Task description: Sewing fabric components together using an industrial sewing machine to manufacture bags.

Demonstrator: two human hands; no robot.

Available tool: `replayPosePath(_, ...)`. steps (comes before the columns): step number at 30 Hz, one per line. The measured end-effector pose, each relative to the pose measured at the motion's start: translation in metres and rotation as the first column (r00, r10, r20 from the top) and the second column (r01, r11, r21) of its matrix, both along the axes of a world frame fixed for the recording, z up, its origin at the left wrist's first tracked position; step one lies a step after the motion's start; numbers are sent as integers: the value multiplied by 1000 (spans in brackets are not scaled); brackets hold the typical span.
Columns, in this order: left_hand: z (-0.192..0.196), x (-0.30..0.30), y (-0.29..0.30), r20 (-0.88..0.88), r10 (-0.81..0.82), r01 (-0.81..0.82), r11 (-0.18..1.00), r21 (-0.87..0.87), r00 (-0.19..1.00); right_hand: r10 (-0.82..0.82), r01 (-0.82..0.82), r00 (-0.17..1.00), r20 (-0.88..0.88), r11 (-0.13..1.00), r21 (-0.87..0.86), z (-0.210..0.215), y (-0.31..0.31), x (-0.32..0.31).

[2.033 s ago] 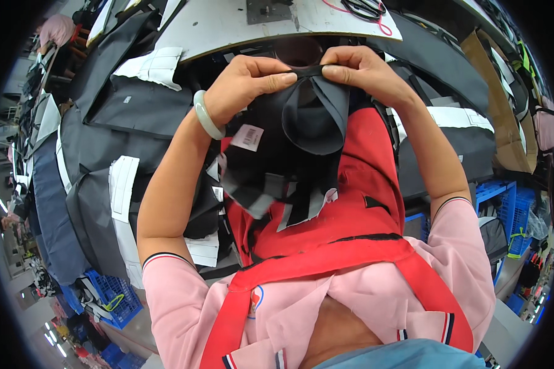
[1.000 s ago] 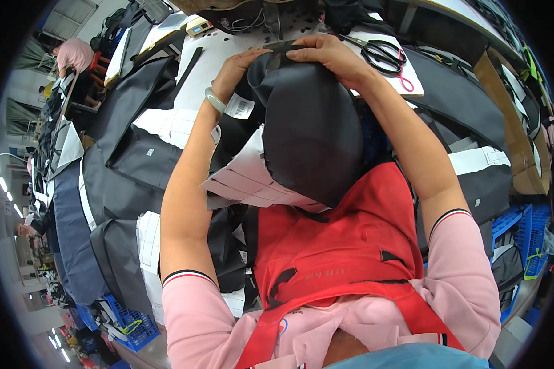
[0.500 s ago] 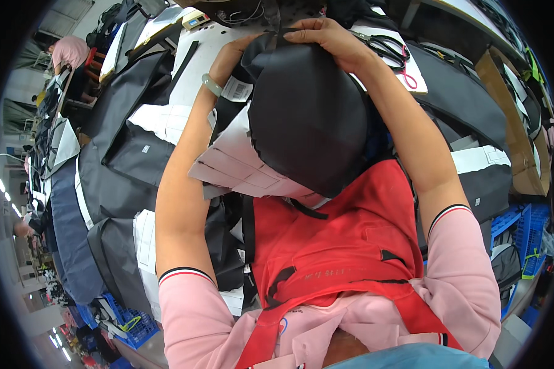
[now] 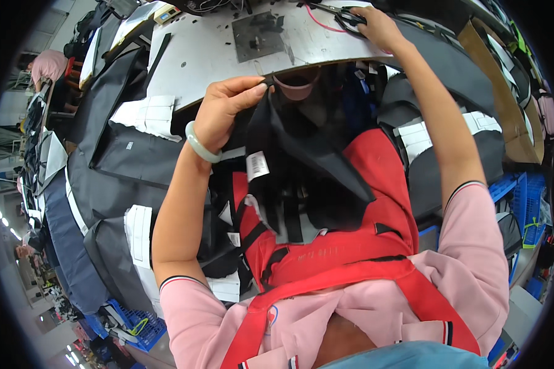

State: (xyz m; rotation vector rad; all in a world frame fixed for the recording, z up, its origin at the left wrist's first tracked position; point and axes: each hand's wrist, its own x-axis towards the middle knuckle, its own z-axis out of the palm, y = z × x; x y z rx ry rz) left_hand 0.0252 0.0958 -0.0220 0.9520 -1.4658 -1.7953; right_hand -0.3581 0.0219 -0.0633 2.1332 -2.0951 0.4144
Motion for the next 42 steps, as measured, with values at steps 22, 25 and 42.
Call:
replayPosePath(22,-1,-14,20,-141,281,-301,941,-152,949,107,-556,456,884,809,190,36,193,138)
replayPosePath(25,1,-14,21,-115,295,-310,939,-152,949,126,-533,513,849,822,200,38,189,142)
replayPosePath(42,48,-15,-58,170,404,-127,611,-781,899,31,9,989,144,963,-270,-17,12,39)
